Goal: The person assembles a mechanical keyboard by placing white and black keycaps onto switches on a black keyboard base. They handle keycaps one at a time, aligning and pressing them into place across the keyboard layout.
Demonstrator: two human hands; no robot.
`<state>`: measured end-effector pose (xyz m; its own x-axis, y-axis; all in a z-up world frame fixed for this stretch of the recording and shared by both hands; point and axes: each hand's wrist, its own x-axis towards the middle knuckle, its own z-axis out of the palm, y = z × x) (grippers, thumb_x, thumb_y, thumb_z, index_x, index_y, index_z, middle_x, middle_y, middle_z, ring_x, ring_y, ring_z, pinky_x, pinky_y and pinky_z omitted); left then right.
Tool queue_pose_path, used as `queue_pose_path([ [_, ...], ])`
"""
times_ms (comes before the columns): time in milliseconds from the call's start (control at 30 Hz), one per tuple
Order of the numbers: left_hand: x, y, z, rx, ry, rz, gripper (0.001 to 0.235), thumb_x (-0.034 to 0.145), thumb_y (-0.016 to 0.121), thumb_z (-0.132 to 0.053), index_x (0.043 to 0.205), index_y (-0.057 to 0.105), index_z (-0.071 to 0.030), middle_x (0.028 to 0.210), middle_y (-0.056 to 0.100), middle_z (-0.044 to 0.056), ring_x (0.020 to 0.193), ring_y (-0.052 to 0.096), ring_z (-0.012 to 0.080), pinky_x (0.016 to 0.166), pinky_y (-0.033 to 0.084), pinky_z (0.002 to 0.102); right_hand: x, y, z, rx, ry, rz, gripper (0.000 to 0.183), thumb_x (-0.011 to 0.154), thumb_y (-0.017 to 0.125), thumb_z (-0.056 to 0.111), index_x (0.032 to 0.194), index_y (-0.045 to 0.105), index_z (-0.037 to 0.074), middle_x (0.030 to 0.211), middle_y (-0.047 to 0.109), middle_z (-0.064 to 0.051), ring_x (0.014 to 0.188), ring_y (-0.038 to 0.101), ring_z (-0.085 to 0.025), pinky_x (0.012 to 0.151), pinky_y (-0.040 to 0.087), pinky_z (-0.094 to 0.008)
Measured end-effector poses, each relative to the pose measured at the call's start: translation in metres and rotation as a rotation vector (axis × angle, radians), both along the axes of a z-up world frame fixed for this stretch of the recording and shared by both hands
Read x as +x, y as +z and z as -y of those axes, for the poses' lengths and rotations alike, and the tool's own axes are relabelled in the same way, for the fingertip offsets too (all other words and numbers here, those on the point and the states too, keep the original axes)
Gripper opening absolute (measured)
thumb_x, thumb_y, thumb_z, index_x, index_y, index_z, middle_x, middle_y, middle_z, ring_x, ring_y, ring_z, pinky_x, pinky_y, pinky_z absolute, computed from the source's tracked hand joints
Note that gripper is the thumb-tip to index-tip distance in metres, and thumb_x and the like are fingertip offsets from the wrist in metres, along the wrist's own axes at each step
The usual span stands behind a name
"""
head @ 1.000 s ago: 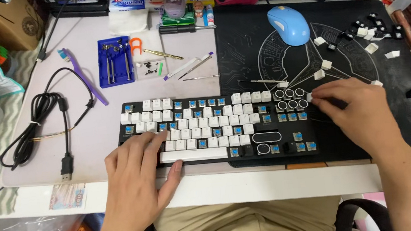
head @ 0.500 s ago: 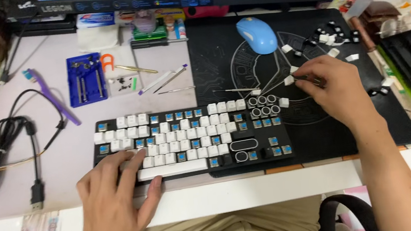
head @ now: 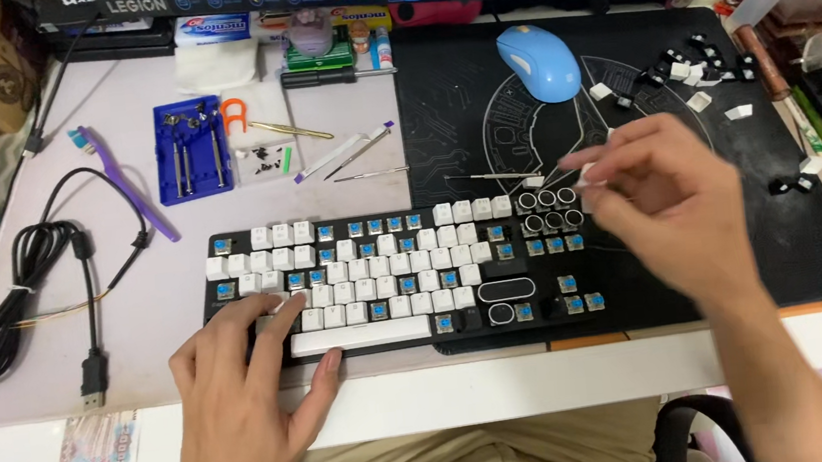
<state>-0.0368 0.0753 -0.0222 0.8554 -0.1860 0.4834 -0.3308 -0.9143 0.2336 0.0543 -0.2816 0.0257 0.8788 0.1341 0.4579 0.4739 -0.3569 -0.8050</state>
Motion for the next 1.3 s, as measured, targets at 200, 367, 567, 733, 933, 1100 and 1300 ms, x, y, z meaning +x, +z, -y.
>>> queue_pose_path([
  [200, -0.002, -0.001, 0.0, -0.035, -0.013, 0.021, 0.049, 0.092, 0.068, -0.04, 0.133, 0.062, -0.015, 0.128, 0.06, 0.007, 0.119, 0.058, 0.0268, 0.093, 0.038, 0.042, -0.008, 0.008, -0.047, -0.043, 0.056, 0.029, 0.018, 0.092, 0.071, -0.008, 0.108, 0.073, 0.001, 0.105, 0.058, -0.011, 0.089, 0.06, -0.016, 0.075, 0.053, -0.022],
  [367, -0.002, -0.002, -0.002, -0.067, -0.027, 0.019, 0.048, 0.092, 0.068, -0.038, 0.134, 0.062, -0.016, 0.128, 0.06, 0.006, 0.122, 0.057, 0.0264, 0.094, 0.038, 0.041, -0.011, 0.011, -0.068, -0.054, 0.105, -0.027, 0.042, 0.086, 0.073, -0.007, 0.125, 0.062, 0.003, 0.103, 0.065, -0.009, 0.084, 0.061, -0.014, 0.077, 0.053, -0.024],
  [567, -0.002, -0.002, -0.004, -0.117, -0.064, 0.032, 0.045, 0.093, 0.07, -0.036, 0.132, 0.062, -0.015, 0.129, 0.06, 0.007, 0.121, 0.058, 0.0285, 0.093, 0.04, 0.042, -0.014, 0.009, -0.082, 0.004, 0.177, -0.055, 0.05, 0.087, 0.075, -0.006, 0.131, 0.055, 0.004, 0.103, 0.069, -0.01, 0.094, 0.066, -0.015, 0.079, 0.056, -0.025],
  [733, -0.002, -0.001, -0.006, -0.121, -0.09, 0.051, 0.038, 0.096, 0.068, -0.032, 0.128, 0.063, -0.013, 0.126, 0.061, 0.007, 0.121, 0.06, 0.0279, 0.09, 0.04, 0.042, -0.014, 0.01, -0.093, -0.139, 0.15, 0.05, 0.022, 0.088, 0.074, -0.003, 0.11, 0.073, 0.001, 0.108, 0.066, -0.012, 0.08, 0.064, -0.015, 0.076, 0.055, -0.023],
  [933, -0.002, -0.001, -0.008, -0.15, -0.132, 0.056, 0.039, 0.097, 0.068, -0.028, 0.131, 0.06, -0.012, 0.129, 0.06, 0.009, 0.123, 0.059, 0.0294, 0.09, 0.041, 0.042, -0.013, 0.014, -0.098, -0.088, 0.144, -0.045, 0.02, 0.091, 0.065, -0.009, 0.109, 0.074, -0.006, 0.12, 0.073, -0.02, 0.097, 0.073, -0.02, 0.085, 0.068, -0.025],
  [1100, -0.002, -0.003, -0.008, -0.142, -0.116, 0.057, 0.04, 0.095, 0.07, -0.029, 0.13, 0.062, -0.013, 0.13, 0.061, 0.008, 0.123, 0.06, 0.0299, 0.09, 0.041, 0.042, -0.01, 0.014, -0.074, -0.072, -0.036, -0.145, 0.021, 0.09, 0.074, -0.003, 0.111, 0.075, 0.0, 0.115, 0.075, -0.013, 0.092, 0.067, -0.012, 0.075, 0.055, -0.019],
  [1300, -0.002, -0.002, -0.007, -0.132, -0.092, 0.049, 0.037, 0.095, 0.069, -0.03, 0.129, 0.064, -0.014, 0.126, 0.061, 0.006, 0.122, 0.058, 0.0281, 0.093, 0.04, 0.042, -0.021, 0.009, -0.057, -0.221, -0.05, -0.088, 0.008, 0.085, 0.081, 0.004, 0.09, 0.078, 0.009, 0.103, 0.077, -0.006, 0.055, 0.04, -0.001, 0.051, 0.026, -0.015],
])
